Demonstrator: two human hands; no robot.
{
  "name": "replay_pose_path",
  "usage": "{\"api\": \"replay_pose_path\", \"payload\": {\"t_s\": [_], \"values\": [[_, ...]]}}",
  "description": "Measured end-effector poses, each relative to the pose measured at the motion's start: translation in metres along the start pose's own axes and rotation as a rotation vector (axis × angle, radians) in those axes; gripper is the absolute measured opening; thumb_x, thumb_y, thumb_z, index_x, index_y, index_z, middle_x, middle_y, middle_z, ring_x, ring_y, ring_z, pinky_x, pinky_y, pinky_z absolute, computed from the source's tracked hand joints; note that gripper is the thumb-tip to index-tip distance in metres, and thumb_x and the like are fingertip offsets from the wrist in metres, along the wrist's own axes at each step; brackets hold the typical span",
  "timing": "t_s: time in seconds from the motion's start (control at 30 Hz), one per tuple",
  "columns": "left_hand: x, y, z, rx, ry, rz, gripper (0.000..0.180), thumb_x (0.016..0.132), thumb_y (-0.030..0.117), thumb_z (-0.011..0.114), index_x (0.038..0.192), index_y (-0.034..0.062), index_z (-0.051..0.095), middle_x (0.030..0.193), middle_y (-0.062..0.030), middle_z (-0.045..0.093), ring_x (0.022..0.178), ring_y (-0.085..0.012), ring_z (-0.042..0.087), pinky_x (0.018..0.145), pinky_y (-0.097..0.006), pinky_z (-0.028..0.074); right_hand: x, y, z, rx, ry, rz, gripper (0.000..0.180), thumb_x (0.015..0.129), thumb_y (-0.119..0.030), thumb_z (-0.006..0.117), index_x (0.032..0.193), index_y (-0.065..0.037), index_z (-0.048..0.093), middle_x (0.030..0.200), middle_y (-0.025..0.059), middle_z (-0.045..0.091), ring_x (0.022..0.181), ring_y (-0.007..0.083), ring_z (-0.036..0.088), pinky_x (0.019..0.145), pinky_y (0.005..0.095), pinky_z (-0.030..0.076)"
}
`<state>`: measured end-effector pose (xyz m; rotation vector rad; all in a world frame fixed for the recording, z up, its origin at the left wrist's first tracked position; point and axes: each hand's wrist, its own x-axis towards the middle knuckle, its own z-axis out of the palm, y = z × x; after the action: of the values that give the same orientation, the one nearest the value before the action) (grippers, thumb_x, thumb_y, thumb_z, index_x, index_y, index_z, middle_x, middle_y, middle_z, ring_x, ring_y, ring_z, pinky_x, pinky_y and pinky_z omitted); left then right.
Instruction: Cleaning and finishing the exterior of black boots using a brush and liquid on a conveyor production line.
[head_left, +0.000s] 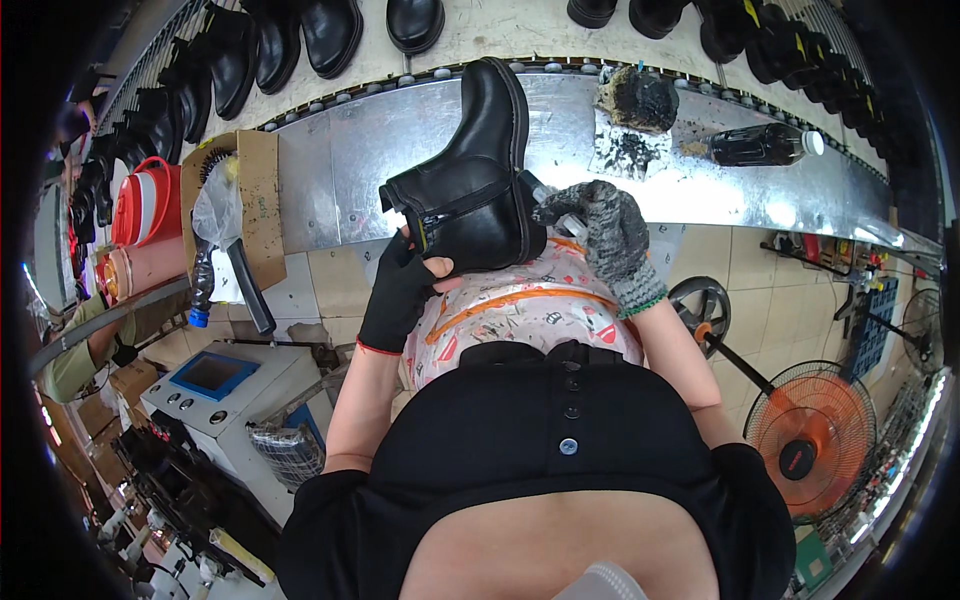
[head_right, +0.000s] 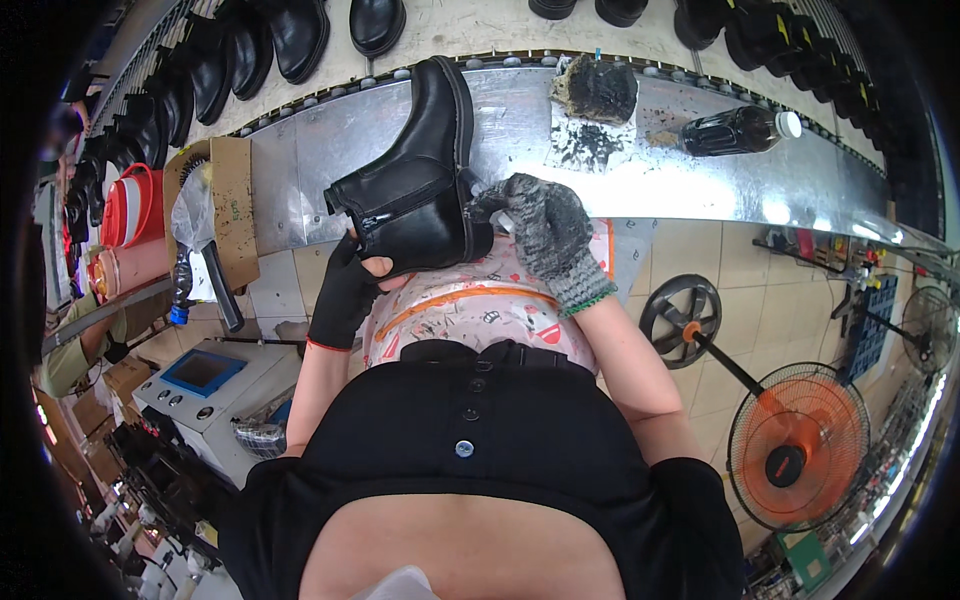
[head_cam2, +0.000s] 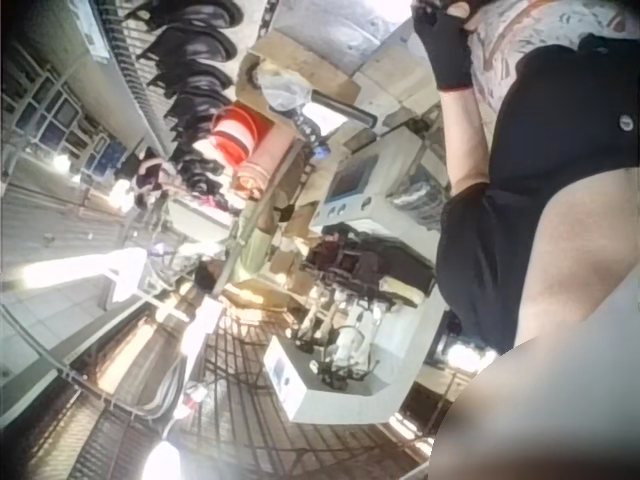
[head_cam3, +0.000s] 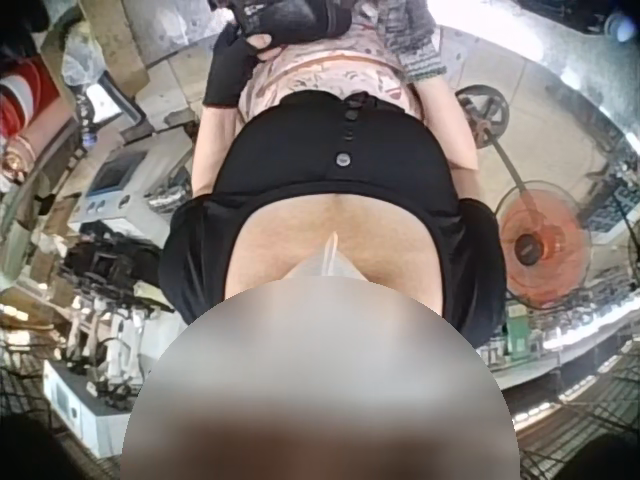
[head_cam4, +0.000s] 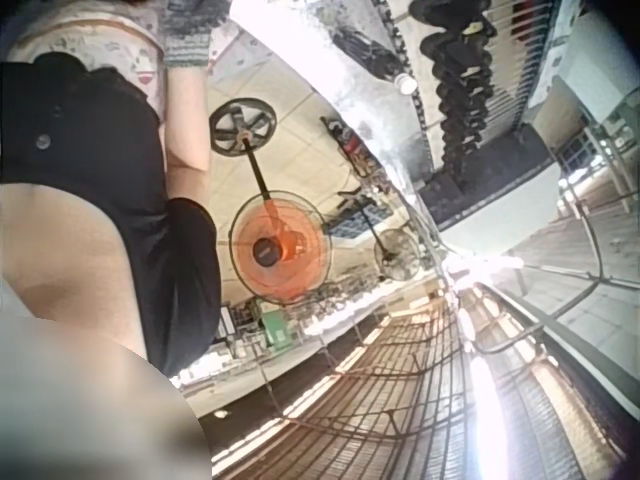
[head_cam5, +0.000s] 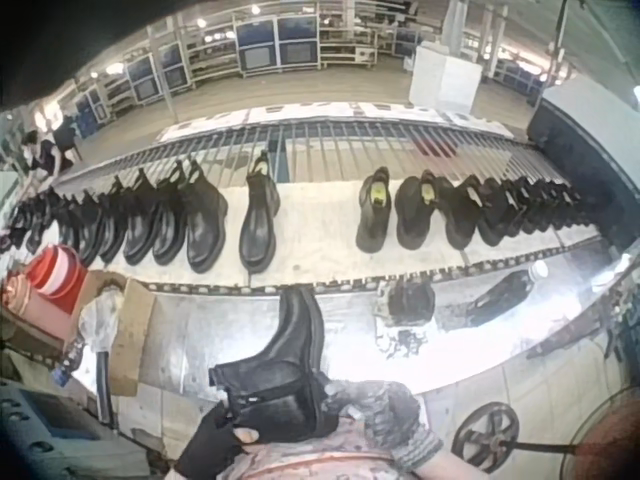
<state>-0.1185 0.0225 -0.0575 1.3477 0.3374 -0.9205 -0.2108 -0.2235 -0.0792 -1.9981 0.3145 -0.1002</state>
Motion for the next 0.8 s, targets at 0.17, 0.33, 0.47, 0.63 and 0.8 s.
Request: {"api": "replay_pose_path", "payload": {"t_s": [0.17,0.33,0.47,0.63,0.8], "values": [[0.000,-0.005,0.001,0.031,-0.087,-0.067,0.060,0.070,0.004,0.065,0.126,0.0021,0.042,0.106,-0.0089,0.056,0.095,-0.0181,0.059,0.076,-0.034,0.057,0.000,0.010,-0.013,0.268,0.015,0.071,0.018,0.085,-0.013,0.057,0.097,-0.002,0.064,0.090,0.0079,0.069,0.080,0.0170,0.066,0.073,0.0306,0.050],[-0.006,0.002,0.017,0.013,-0.104,-0.009,0.058,0.070,0.006,0.066,0.124,-0.0008,0.044,0.108,-0.0103,0.055,0.094,-0.0187,0.059,0.075,-0.032,0.056,-0.005,-0.009,-0.028,0.384,-0.052,0.244,0.072,0.096,-0.055,0.021,0.091,0.003,0.063,0.085,0.0121,0.067,0.078,0.0166,0.064,0.073,0.0272,0.050],[-0.007,0.003,0.024,0.047,-0.119,-0.002,0.057,0.070,0.007,0.066,0.122,-0.0016,0.044,0.106,-0.0107,0.055,0.092,-0.0190,0.059,0.075,-0.032,0.057,-0.016,0.001,-0.038,0.281,-0.138,0.197,0.070,0.097,-0.052,0.022,0.087,0.003,0.064,0.083,0.0123,0.068,0.077,0.0176,0.064,0.075,0.0285,0.050],[-0.008,0.010,0.036,0.057,-0.112,-0.026,0.055,0.070,0.007,0.067,0.120,-0.0016,0.045,0.103,-0.0104,0.055,0.089,-0.0185,0.059,0.073,-0.032,0.057,-0.029,-0.017,-0.052,0.028,-0.171,0.055,0.074,0.096,-0.054,0.020,0.085,0.005,0.064,0.082,0.0134,0.067,0.078,0.0204,0.064,0.078,0.0318,0.049],[-0.011,0.021,0.050,-0.057,-0.115,-0.002,0.053,0.073,0.008,0.066,0.121,-0.0001,0.045,0.103,-0.0102,0.056,0.091,-0.0188,0.060,0.072,-0.032,0.057,-0.037,-0.049,-0.071,-0.040,-0.241,0.008,0.085,0.090,-0.066,0.021,0.076,0.006,0.064,0.081,0.0143,0.066,0.079,0.0208,0.064,0.078,0.0323,0.050]]}}
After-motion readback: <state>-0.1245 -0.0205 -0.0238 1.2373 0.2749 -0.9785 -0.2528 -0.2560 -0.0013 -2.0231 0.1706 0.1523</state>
